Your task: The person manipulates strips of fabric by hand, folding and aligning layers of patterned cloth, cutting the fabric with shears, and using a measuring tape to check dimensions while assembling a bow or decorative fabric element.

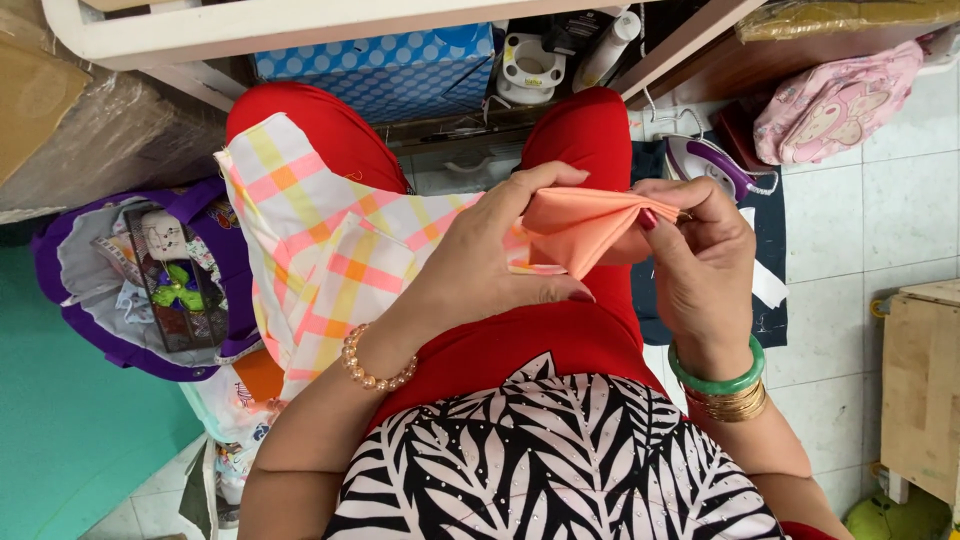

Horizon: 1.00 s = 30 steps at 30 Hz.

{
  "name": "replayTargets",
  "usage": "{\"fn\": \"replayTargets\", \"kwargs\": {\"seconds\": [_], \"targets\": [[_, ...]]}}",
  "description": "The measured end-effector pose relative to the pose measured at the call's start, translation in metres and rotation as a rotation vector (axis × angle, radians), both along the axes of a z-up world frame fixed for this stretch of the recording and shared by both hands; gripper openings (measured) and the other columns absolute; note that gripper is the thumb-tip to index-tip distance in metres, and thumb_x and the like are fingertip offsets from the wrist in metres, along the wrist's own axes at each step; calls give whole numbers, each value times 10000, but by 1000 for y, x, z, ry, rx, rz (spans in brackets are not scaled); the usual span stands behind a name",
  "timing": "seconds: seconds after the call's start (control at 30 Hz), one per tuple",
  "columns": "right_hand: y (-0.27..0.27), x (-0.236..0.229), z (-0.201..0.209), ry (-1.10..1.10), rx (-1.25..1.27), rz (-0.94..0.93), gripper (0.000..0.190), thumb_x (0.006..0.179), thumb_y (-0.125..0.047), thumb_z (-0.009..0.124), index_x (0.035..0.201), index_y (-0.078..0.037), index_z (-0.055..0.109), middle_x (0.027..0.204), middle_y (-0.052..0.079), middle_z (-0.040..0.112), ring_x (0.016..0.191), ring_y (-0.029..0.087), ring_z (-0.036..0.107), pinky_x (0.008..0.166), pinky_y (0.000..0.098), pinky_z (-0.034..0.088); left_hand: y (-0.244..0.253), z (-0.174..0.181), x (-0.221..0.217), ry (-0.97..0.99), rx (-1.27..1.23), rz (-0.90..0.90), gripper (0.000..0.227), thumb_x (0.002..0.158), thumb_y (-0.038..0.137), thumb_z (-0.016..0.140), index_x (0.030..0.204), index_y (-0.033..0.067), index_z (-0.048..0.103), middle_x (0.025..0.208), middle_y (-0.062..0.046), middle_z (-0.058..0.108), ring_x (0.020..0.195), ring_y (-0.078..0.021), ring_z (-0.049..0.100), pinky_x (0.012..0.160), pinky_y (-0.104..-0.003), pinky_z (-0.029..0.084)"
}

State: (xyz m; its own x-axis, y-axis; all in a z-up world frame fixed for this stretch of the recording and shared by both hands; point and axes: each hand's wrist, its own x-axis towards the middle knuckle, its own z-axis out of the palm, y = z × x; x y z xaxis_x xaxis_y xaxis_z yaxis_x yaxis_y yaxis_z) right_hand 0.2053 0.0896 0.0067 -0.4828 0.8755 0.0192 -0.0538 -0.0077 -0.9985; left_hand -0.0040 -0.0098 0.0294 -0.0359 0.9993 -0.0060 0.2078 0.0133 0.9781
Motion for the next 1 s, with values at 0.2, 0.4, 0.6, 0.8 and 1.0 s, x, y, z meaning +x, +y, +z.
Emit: {"fn": "replayTargets", "kwargs": {"seconds": [0.2,0.4,0.6,0.8,1.0], "targets": [[-1,-8,8,3,-31,5,62,1014,-120,630,1008,-94,574,1240,212,695,1238,267,678,1071,336,558,-2,-23,9,-190,250,125,837,907,258,845,1493,142,260,1537,-91,370,1314,-225,596,980,-312,586],[-3,-5,7,97,-71,133,157,1014,-220,630,1002,-155,487,1317,299,643,1211,334,688,1060,385,566,0,-12,9,-184,186,229,168,998,139,666,1039,126,505,1014,-18,560,867,-130,513,813,-252,485],[1,-1,5,114,-89,146,208,1005,-236,633,977,-145,448,1257,292,660,1251,396,679,1062,448,573,0,-17,11,-339,147,225,77,1030,145,624,1064,85,592,1023,-21,607,948,-107,595,882,-225,553],[3,3,4,110,-46,164,205,1010,-211,642,982,-136,453,1206,260,685,1204,412,709,1011,442,621,1,-14,12,-334,69,245,116,1027,205,624,1073,101,602,1011,-10,664,879,-61,611,709,-175,482],[6,3,1,87,11,178,179,1008,-203,624,1011,-123,464,1201,293,686,1066,304,733,921,372,616,-2,-7,10,-326,118,242,259,1064,118,574,1315,100,509,959,-60,741,894,-111,679,847,-228,528]]}}
